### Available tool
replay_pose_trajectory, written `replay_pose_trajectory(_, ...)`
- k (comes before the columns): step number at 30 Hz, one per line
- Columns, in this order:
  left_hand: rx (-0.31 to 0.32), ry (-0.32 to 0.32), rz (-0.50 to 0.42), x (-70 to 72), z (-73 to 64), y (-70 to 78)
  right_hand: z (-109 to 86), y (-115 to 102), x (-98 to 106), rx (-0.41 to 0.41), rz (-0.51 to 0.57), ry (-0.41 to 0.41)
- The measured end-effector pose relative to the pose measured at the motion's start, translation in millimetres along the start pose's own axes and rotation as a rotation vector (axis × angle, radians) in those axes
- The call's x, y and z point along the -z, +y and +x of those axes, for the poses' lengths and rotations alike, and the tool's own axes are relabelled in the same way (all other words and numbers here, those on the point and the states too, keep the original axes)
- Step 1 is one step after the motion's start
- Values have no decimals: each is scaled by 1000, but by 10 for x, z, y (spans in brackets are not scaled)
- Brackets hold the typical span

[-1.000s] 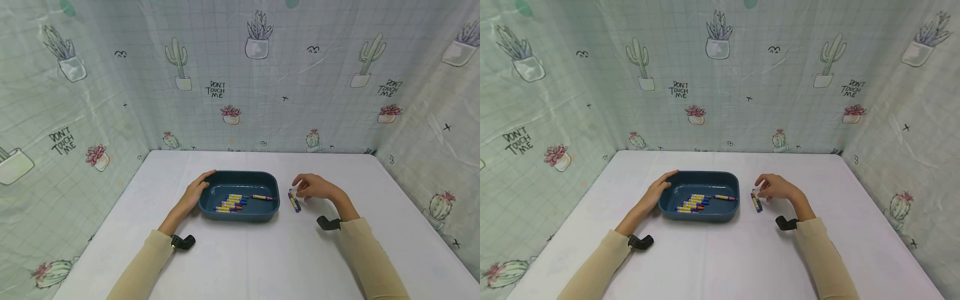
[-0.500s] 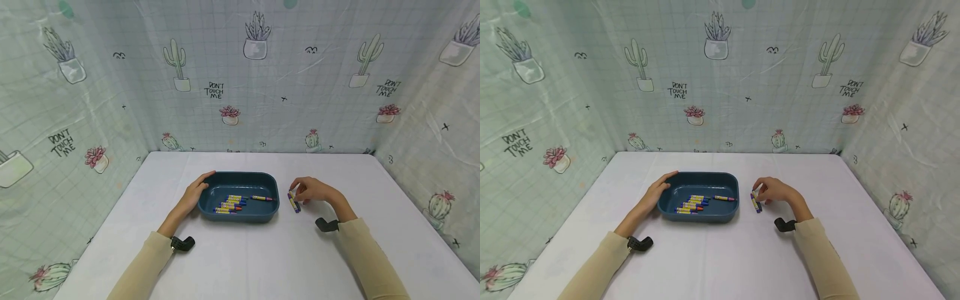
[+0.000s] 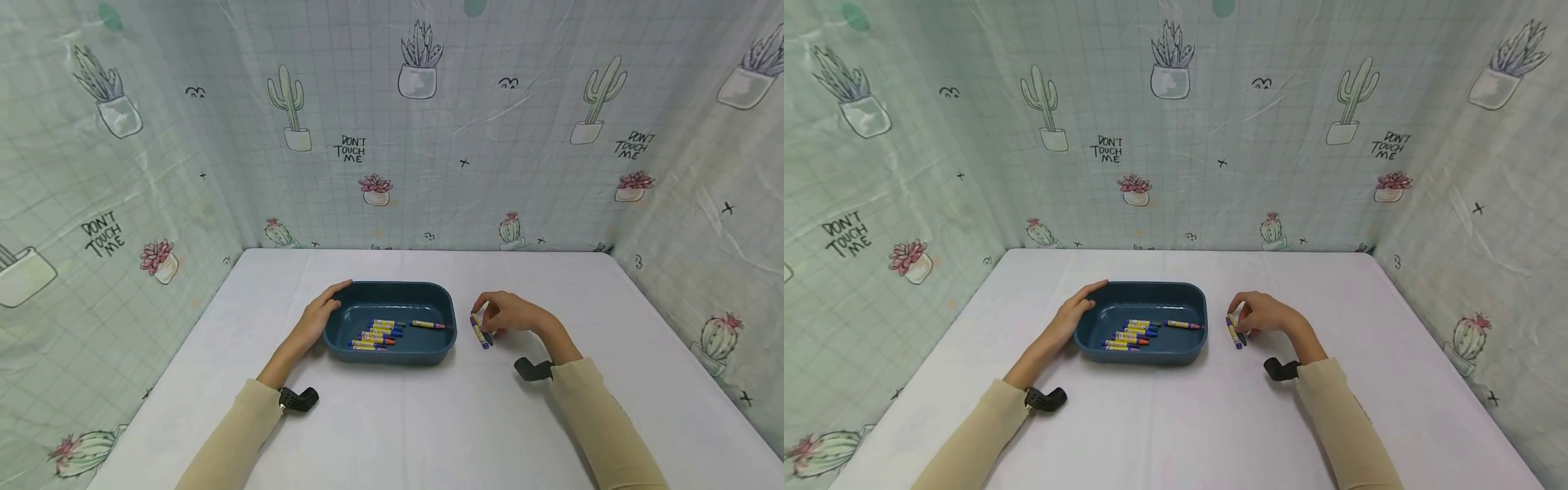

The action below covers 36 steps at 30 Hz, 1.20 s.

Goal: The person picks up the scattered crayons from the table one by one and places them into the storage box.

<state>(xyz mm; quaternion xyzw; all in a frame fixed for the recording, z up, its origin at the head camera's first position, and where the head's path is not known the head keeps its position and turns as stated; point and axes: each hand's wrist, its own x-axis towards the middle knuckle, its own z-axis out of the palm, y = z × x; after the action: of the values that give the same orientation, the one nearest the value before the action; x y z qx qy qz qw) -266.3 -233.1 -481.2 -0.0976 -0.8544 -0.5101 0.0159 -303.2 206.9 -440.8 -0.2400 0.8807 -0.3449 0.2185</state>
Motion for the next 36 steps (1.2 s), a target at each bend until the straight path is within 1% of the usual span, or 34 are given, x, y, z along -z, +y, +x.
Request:
replay_pose_trajectory(4,-6,3,8,0,-4,5,9,-9,-14,-19,-9,10)
replay_pose_trajectory(11,11,6,5,0,-9,25,30,-6,-1,-61,-21,11)
replay_pose_trajectory(18,3,7,8,-3,-5,14,26,-22,3,-73,-24,3)
replay_pose_trajectory(23,0,2,6,-6,-10,14,24,5,10,-96,-27,5)
replay_pose_trajectory(36,2,1,15,-5,1,13,20,-3,-1,-98,-47,21)
